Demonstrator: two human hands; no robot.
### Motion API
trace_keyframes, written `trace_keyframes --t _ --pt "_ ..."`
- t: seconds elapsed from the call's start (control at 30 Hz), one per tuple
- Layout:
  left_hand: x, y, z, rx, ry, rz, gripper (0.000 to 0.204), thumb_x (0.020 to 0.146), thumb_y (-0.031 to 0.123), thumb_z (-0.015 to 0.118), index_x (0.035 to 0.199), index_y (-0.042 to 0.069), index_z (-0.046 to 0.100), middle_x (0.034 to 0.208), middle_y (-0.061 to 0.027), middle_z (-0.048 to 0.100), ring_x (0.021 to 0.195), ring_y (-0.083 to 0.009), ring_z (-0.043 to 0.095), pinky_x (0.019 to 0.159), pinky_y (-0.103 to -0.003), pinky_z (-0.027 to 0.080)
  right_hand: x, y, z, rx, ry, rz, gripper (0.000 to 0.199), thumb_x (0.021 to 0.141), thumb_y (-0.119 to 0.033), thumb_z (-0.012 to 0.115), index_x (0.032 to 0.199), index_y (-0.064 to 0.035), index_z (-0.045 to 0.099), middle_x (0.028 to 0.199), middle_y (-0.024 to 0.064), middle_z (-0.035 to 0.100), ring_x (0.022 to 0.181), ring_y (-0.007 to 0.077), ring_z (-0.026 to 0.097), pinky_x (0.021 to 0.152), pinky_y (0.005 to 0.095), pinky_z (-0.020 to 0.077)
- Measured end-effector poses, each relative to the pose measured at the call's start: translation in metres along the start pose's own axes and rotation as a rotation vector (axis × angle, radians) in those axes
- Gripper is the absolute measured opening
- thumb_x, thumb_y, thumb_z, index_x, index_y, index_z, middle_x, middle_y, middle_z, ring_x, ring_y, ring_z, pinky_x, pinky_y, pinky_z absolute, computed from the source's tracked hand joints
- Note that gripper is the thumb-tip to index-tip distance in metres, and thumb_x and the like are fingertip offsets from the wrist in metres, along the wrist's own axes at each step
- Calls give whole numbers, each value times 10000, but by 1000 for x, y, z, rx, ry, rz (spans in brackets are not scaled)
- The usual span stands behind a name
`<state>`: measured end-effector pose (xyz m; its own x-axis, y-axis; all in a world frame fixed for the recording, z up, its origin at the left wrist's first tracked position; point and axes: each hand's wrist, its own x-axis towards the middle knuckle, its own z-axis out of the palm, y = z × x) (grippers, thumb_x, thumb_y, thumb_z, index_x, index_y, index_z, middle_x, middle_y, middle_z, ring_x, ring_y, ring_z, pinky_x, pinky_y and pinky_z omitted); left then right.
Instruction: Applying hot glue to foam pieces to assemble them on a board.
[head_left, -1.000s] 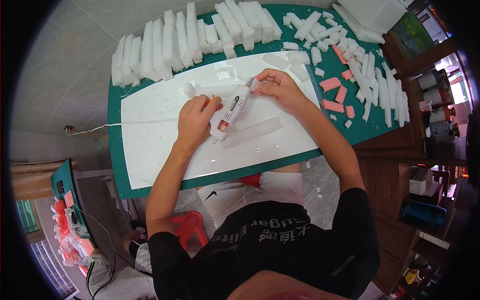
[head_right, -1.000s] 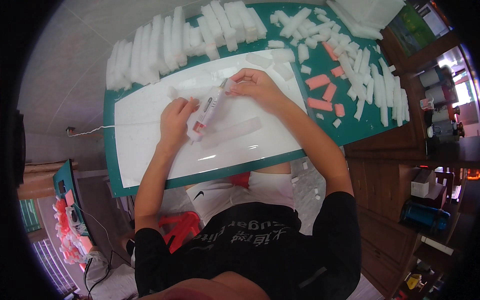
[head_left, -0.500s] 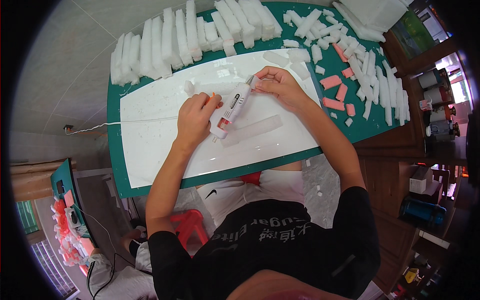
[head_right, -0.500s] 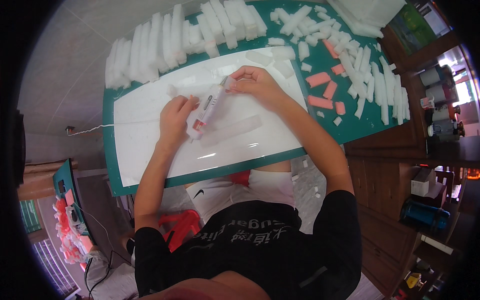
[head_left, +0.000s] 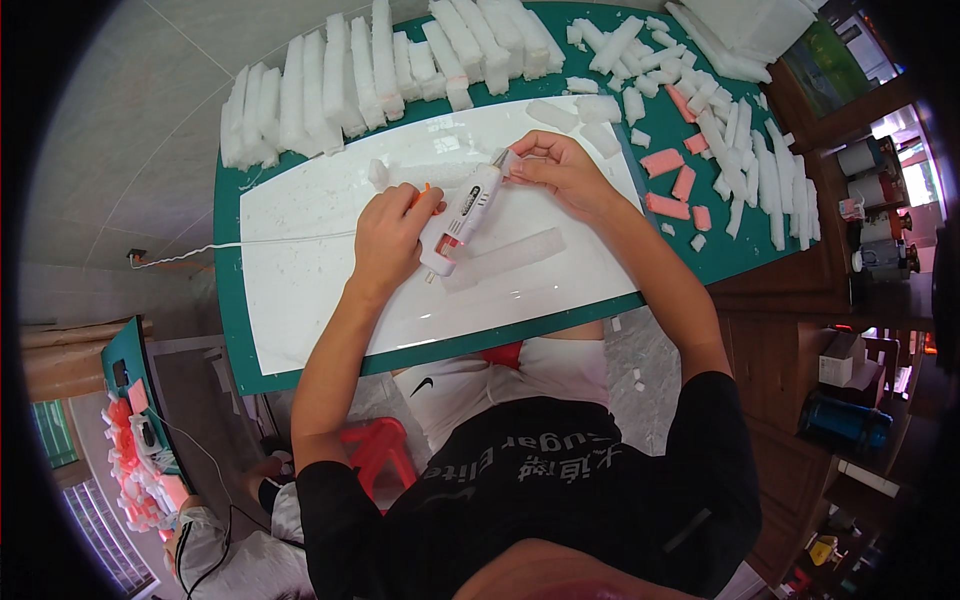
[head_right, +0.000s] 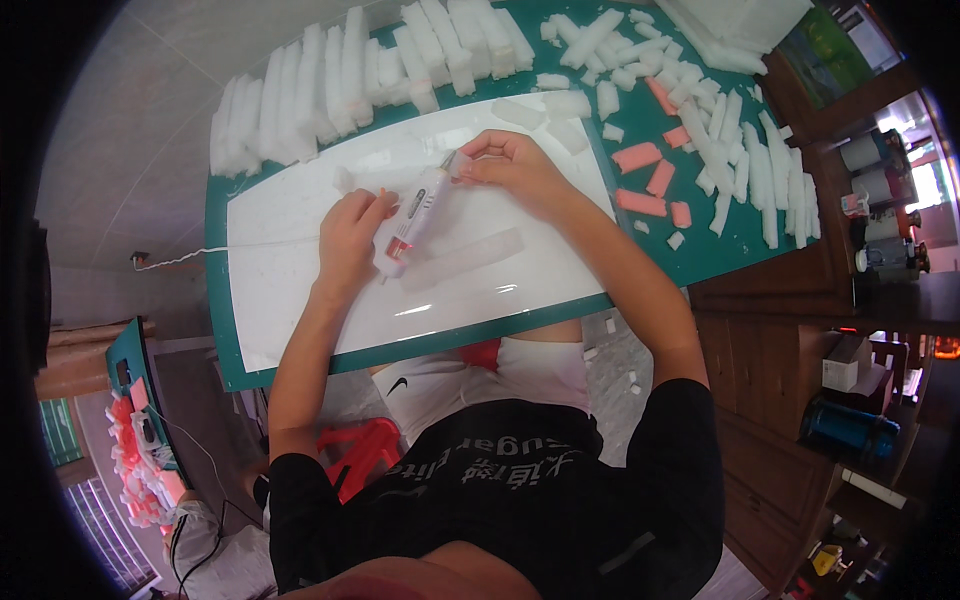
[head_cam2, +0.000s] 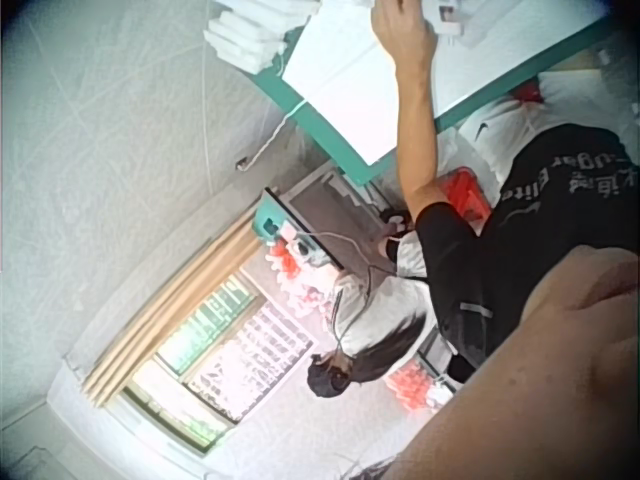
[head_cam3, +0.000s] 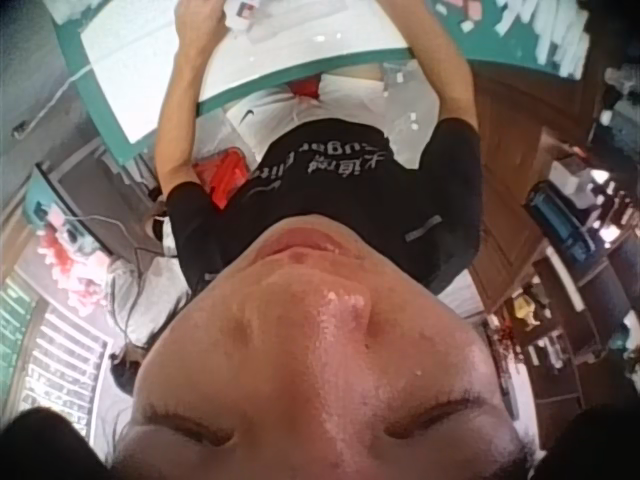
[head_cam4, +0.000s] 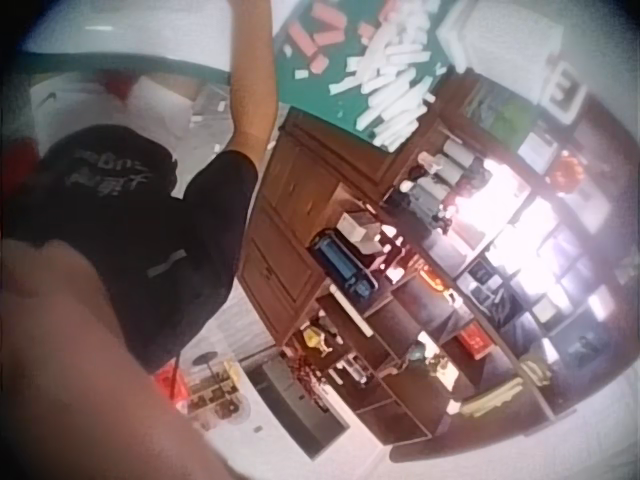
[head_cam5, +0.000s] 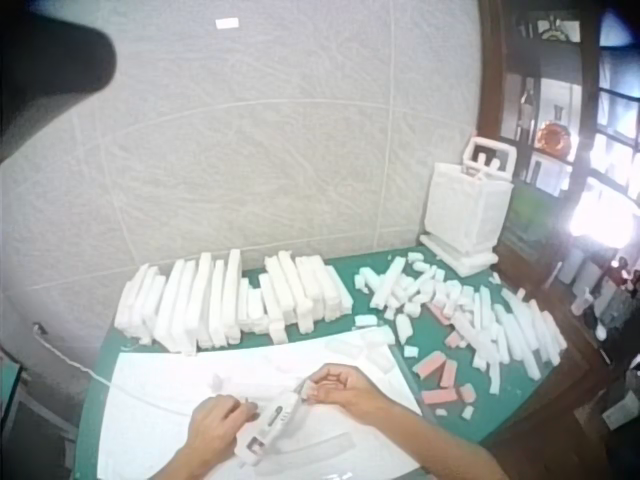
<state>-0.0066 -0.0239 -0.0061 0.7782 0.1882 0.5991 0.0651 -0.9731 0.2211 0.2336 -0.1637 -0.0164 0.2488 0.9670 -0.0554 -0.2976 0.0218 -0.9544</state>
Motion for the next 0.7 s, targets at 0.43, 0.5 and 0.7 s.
trace_keyframes --t 0.43,0.5,0.7 --pt "1 1 0 -9 1 -2 309 705 -48 674 980 92 655 788 -65 539 728 -244 555 630 -357 433 2 6 -3 -22 15 -40 221 917 -55 669 1115 31 622 1060 154 715 1001 196 709 903 268 551" --pt "0 0 0 -6 -9 -5 308 703 -48 674 976 93 655 789 -64 541 728 -244 556 629 -357 433 2 6 -3 -19 16 -38 218 918 -53 666 1114 32 623 1056 155 717 998 195 710 904 269 550" --pt "0 0 1 -7 -9 -6 314 695 -54 670 970 98 655 790 -62 540 726 -242 554 626 -356 430 1 0 -2 -31 -1 4 190 923 -37 680 1095 16 617 1074 105 673 1013 157 679 969 290 546"
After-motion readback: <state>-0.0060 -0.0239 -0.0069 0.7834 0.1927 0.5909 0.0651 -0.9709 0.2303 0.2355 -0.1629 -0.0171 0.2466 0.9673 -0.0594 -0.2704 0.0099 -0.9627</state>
